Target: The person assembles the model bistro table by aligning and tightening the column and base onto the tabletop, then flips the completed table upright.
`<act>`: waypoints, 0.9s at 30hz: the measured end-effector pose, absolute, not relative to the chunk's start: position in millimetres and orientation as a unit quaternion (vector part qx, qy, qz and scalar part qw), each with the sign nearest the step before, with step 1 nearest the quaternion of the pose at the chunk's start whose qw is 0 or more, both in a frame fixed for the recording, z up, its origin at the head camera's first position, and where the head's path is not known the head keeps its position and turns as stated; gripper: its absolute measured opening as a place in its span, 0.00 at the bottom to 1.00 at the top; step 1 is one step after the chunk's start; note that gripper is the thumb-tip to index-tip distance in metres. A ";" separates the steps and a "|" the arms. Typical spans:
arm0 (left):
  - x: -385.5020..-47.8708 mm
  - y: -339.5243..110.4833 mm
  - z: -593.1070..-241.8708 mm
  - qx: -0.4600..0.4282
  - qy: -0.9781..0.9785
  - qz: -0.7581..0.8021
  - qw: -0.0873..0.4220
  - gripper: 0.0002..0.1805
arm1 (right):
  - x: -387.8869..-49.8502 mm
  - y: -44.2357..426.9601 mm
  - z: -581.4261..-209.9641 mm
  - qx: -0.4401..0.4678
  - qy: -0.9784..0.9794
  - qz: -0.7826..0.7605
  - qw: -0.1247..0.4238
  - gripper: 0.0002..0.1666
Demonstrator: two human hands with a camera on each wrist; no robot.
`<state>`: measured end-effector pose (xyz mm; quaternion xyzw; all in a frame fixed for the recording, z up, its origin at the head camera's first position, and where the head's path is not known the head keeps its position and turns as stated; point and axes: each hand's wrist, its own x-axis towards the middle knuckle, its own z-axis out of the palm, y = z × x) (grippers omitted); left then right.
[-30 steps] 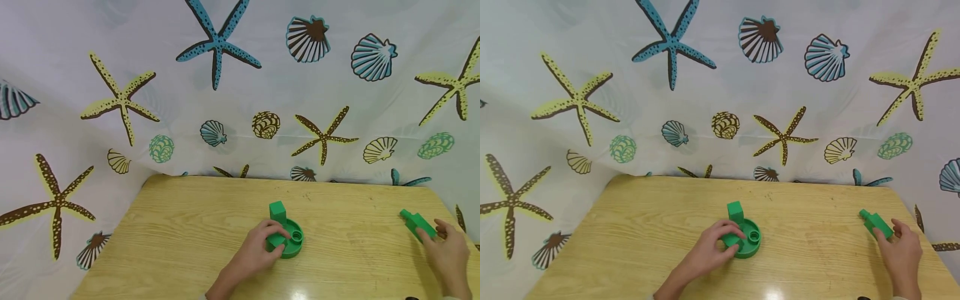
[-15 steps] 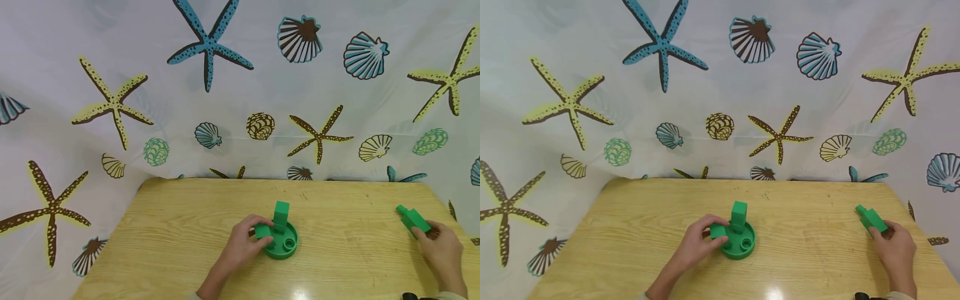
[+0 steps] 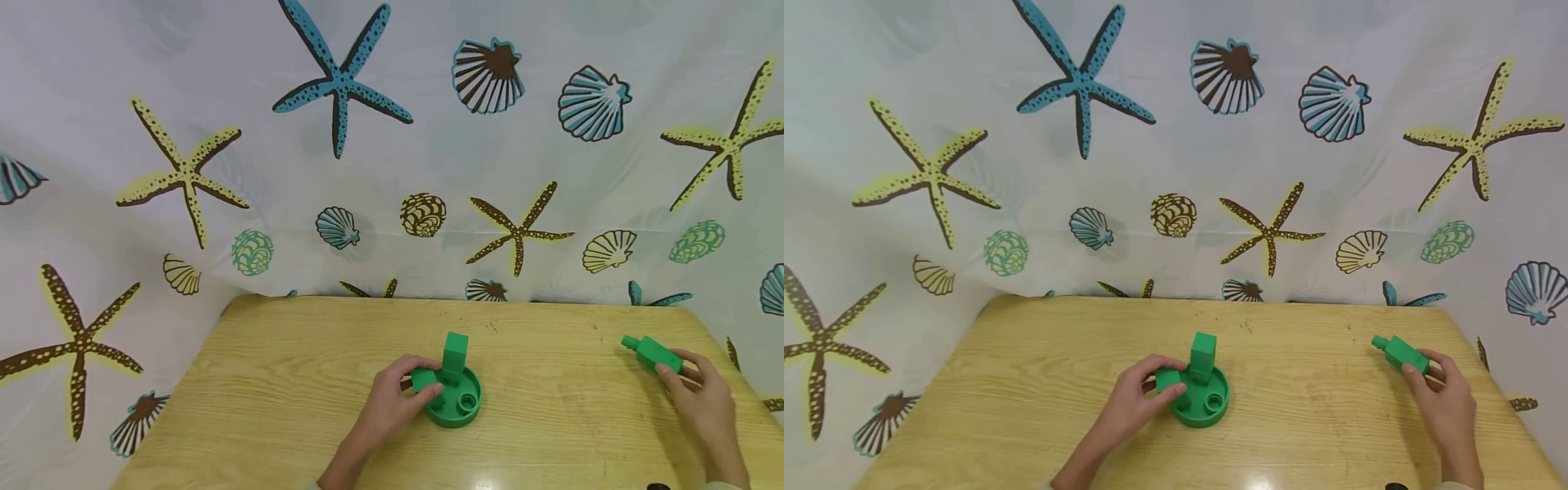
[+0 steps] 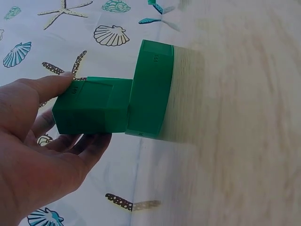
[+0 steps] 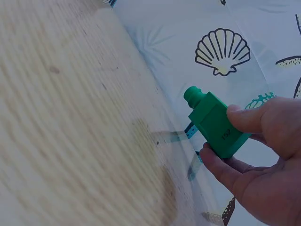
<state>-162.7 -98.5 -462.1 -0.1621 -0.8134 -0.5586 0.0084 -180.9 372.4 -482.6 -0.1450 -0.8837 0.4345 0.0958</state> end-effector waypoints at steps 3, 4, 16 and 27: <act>-161.2 -98.1 -464.5 -0.161 -0.814 -0.558 0.016 0.16 | -180.0 365.7 -483.3 -0.137 -0.864 0.476 0.090 0.39; -161.1 -98.0 -464.9 -0.161 -0.813 -0.560 0.018 0.16 | -180.3 363.2 -482.8 -0.133 -0.859 0.486 0.088 0.39; -158.9 -95.3 -467.8 -0.161 -0.801 -0.576 0.027 0.17 | -182.6 328.7 -464.3 -0.002 -0.859 0.498 0.120 0.28; -158.6 -95.3 -471.4 -0.163 -0.796 -0.582 0.038 0.17 | -184.3 292.0 -461.3 0.058 -0.841 0.514 0.156 0.25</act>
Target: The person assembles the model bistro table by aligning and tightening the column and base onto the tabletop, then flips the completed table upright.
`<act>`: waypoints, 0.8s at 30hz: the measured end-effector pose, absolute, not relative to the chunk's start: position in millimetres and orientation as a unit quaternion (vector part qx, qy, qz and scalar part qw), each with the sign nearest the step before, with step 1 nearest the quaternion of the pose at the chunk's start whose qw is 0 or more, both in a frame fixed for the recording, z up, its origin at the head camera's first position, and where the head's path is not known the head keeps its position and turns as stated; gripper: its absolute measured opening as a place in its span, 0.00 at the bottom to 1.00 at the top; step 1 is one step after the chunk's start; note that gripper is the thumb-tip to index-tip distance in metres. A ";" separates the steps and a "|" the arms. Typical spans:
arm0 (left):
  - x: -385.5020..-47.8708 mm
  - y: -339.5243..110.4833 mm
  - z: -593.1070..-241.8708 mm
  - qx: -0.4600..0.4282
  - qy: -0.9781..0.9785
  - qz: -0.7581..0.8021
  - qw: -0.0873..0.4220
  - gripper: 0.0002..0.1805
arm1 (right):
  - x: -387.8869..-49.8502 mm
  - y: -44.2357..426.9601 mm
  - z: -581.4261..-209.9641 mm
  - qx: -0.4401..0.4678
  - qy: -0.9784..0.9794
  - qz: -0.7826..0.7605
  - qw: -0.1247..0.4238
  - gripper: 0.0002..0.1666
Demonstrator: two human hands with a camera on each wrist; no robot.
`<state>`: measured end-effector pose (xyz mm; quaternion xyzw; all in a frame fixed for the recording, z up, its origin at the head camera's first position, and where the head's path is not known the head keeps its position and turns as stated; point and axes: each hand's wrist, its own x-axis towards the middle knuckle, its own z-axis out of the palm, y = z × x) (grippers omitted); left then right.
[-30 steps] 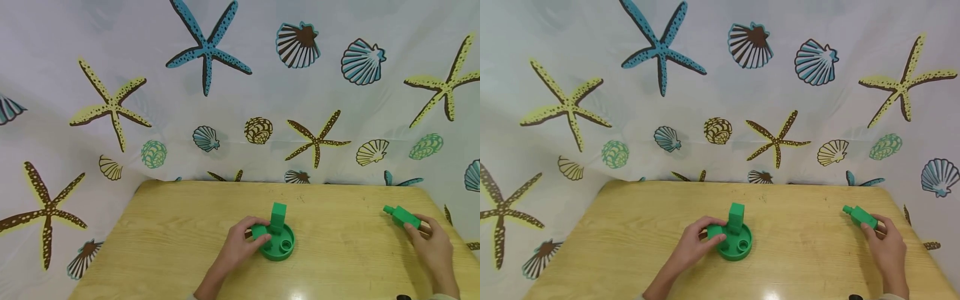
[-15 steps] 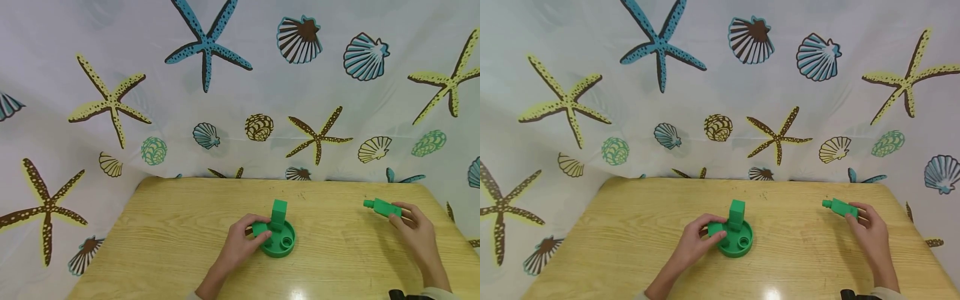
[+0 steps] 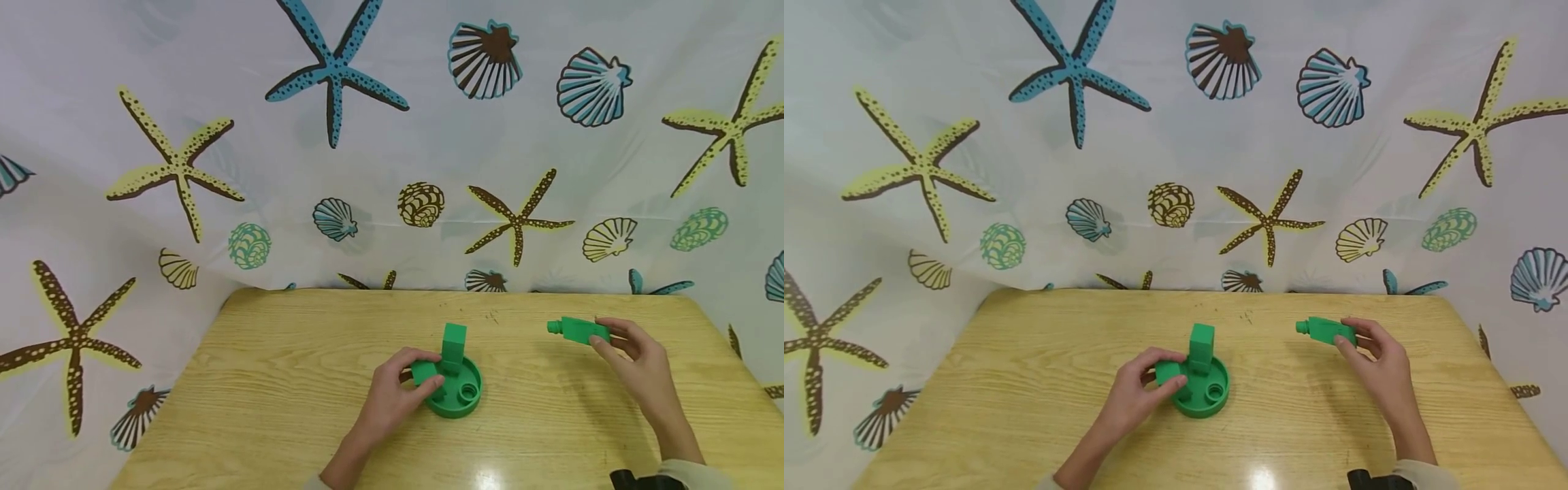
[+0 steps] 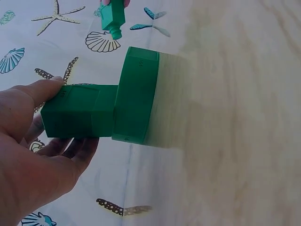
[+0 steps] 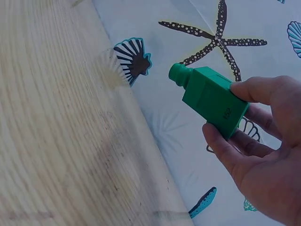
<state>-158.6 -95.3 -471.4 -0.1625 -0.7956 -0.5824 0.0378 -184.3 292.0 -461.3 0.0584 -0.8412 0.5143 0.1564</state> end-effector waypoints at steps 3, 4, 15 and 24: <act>-159.2 -94.4 -472.9 -0.162 -0.798 -0.579 0.041 0.17 | -183.9 283.7 -460.3 0.078 -0.833 0.522 0.166 0.23; -159.3 -94.0 -473.3 -0.163 -0.799 -0.577 0.043 0.17 | -183.7 281.0 -459.6 0.082 -0.831 0.525 0.168 0.23; -160.3 -87.6 -471.1 -0.153 -0.809 -0.563 0.070 0.18 | -184.7 253.8 -447.0 0.127 -0.805 0.561 0.144 0.22; -158.8 -91.0 -474.7 -0.146 -0.815 -0.558 0.061 0.18 | -184.2 234.6 -449.8 0.134 -0.809 0.562 0.112 0.25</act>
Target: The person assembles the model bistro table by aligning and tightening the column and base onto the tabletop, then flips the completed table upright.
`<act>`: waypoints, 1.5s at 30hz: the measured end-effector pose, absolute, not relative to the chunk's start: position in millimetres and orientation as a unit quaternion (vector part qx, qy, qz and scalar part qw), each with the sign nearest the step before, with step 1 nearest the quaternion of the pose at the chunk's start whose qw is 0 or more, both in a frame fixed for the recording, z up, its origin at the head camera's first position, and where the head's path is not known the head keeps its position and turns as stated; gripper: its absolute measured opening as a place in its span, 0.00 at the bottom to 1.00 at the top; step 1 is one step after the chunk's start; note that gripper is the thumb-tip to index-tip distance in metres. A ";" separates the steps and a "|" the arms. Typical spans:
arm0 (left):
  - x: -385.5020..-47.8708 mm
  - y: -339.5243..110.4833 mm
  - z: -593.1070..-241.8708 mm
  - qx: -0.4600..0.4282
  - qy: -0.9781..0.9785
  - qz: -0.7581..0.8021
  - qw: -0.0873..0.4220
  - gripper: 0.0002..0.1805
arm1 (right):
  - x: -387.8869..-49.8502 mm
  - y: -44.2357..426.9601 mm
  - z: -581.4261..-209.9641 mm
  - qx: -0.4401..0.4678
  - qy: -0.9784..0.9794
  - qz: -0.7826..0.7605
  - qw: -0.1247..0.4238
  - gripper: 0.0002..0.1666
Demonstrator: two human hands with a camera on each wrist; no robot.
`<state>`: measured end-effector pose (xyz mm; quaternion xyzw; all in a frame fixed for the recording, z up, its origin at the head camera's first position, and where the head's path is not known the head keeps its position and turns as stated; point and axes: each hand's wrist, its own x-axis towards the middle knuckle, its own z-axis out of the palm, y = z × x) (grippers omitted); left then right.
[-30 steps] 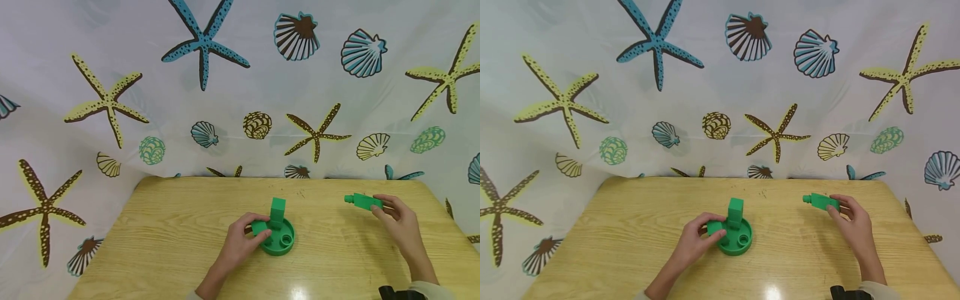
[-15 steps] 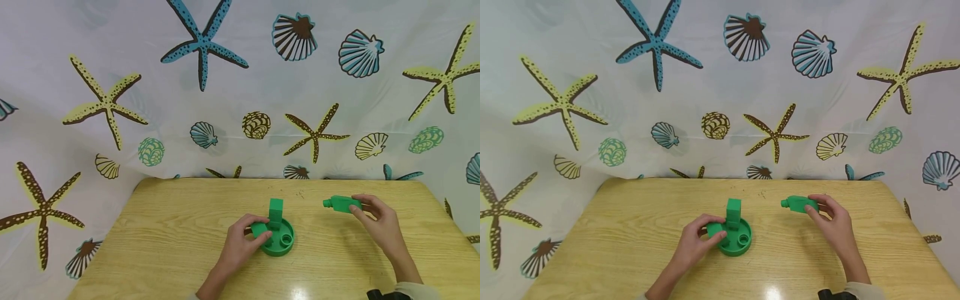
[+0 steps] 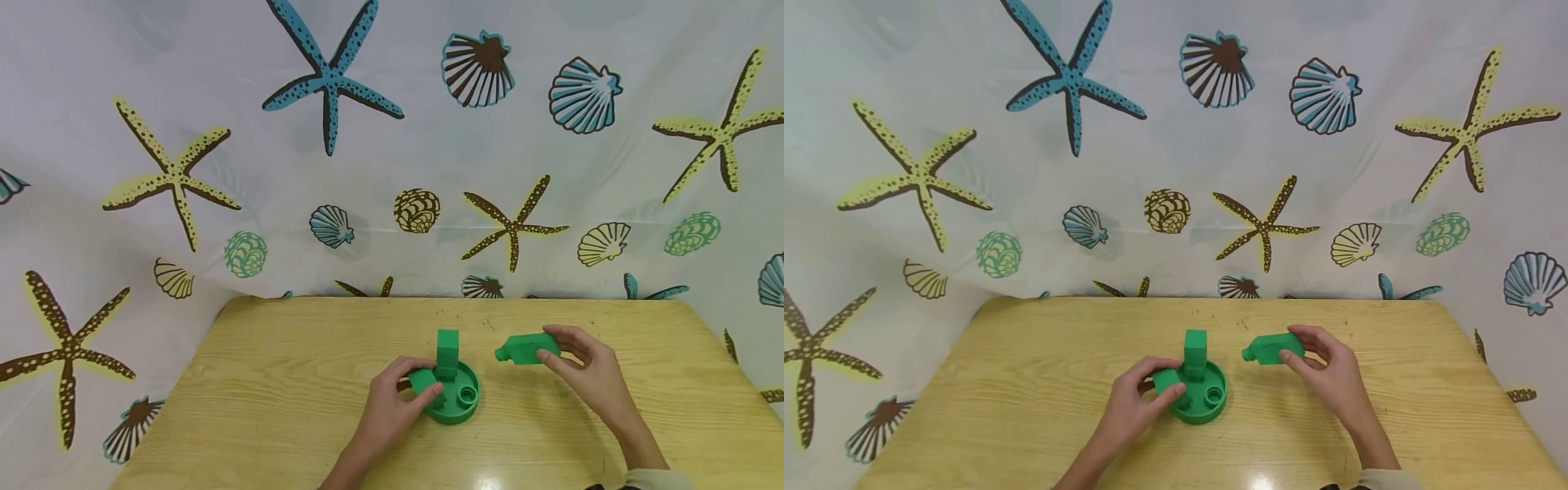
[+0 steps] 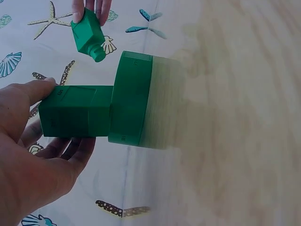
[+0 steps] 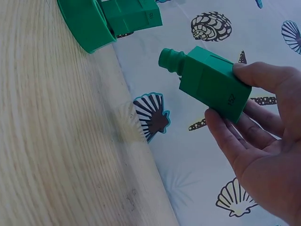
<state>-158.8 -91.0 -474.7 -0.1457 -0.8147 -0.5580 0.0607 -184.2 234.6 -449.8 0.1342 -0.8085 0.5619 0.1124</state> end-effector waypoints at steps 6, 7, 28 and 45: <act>-160.0 -91.1 -472.3 -0.146 -0.806 -0.570 0.059 0.17 | -183.7 224.5 -447.7 0.145 -0.795 0.582 0.092 0.25; -160.3 -91.2 -472.2 -0.146 -0.805 -0.571 0.059 0.17 | -183.4 222.9 -447.8 0.148 -0.792 0.585 0.090 0.24; -161.1 -91.4 -475.7 -0.148 -0.796 -0.583 0.058 0.18 | -178.5 189.9 -458.2 0.178 -0.788 0.585 0.070 0.21; -156.7 -92.3 -479.9 -0.148 -0.799 -0.580 0.054 0.19 | -170.6 173.0 -465.8 0.194 -0.777 0.597 0.052 0.22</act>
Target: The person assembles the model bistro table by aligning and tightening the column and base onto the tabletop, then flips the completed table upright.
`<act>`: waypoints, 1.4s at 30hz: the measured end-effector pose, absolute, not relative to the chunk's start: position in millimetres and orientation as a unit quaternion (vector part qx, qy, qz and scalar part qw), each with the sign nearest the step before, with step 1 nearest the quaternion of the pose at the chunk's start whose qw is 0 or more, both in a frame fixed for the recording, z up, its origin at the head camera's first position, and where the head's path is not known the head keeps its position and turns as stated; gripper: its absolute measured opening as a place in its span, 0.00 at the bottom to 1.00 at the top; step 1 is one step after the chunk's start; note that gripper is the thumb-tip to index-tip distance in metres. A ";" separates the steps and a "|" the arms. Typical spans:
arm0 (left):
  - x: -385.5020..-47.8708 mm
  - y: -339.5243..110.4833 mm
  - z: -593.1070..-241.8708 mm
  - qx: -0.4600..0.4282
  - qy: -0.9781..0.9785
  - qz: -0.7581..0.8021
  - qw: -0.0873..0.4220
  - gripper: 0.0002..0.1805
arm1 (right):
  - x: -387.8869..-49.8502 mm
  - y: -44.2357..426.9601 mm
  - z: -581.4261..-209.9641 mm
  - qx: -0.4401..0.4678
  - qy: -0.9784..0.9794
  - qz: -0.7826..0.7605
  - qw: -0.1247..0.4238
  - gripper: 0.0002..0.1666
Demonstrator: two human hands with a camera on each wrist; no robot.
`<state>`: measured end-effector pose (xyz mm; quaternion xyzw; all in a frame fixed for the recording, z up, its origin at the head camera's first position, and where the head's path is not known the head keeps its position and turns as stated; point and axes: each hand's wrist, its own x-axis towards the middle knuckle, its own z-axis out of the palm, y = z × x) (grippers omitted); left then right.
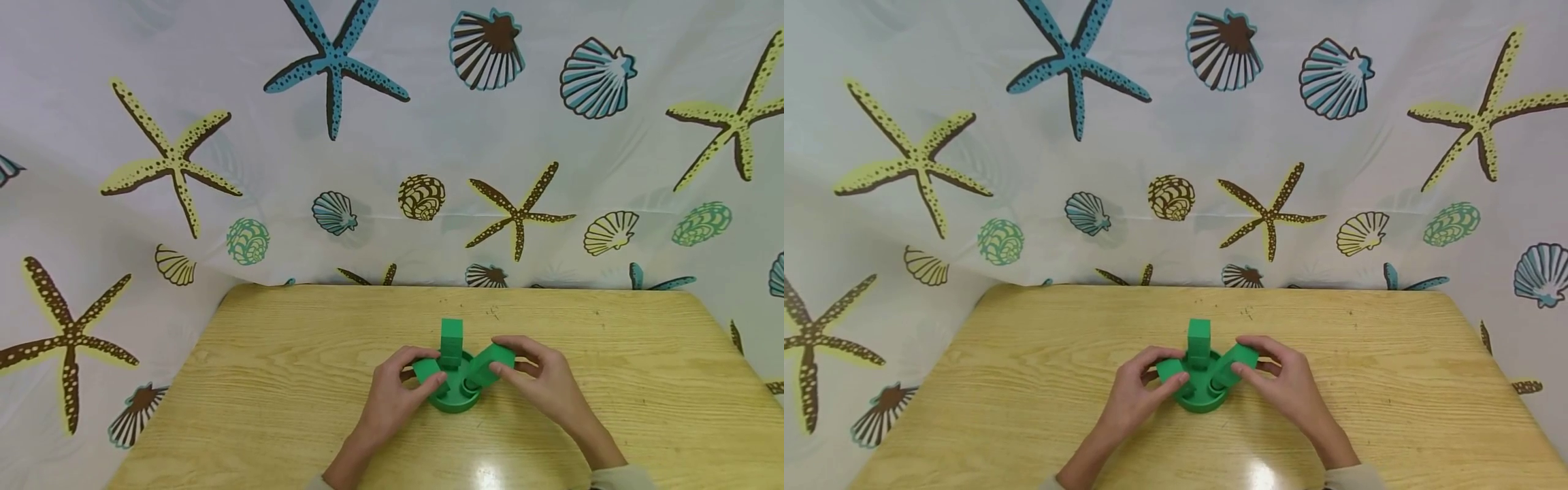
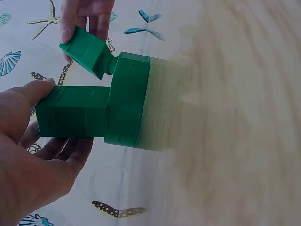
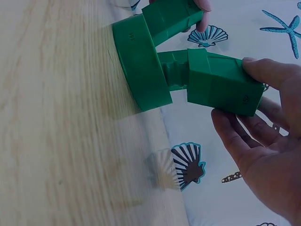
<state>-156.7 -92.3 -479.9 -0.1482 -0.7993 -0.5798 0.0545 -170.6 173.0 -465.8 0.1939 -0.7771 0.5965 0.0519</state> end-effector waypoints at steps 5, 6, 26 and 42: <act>-155.7 -91.6 -479.0 -0.147 -0.798 -0.581 0.055 0.18 | -169.3 169.4 -468.2 0.200 -0.773 0.599 0.051 0.22; -155.6 -91.5 -478.7 -0.147 -0.798 -0.582 0.055 0.18 | -169.1 168.6 -468.5 0.203 -0.773 0.598 0.052 0.22; -155.5 -92.6 -479.0 -0.158 -0.790 -0.590 0.053 0.19 | -167.2 157.4 -474.2 0.251 -0.784 0.564 0.057 0.22; -156.0 -93.1 -479.0 -0.156 -0.790 -0.591 0.049 0.19 | -172.6 180.4 -469.0 0.307 -0.750 0.582 -0.071 0.25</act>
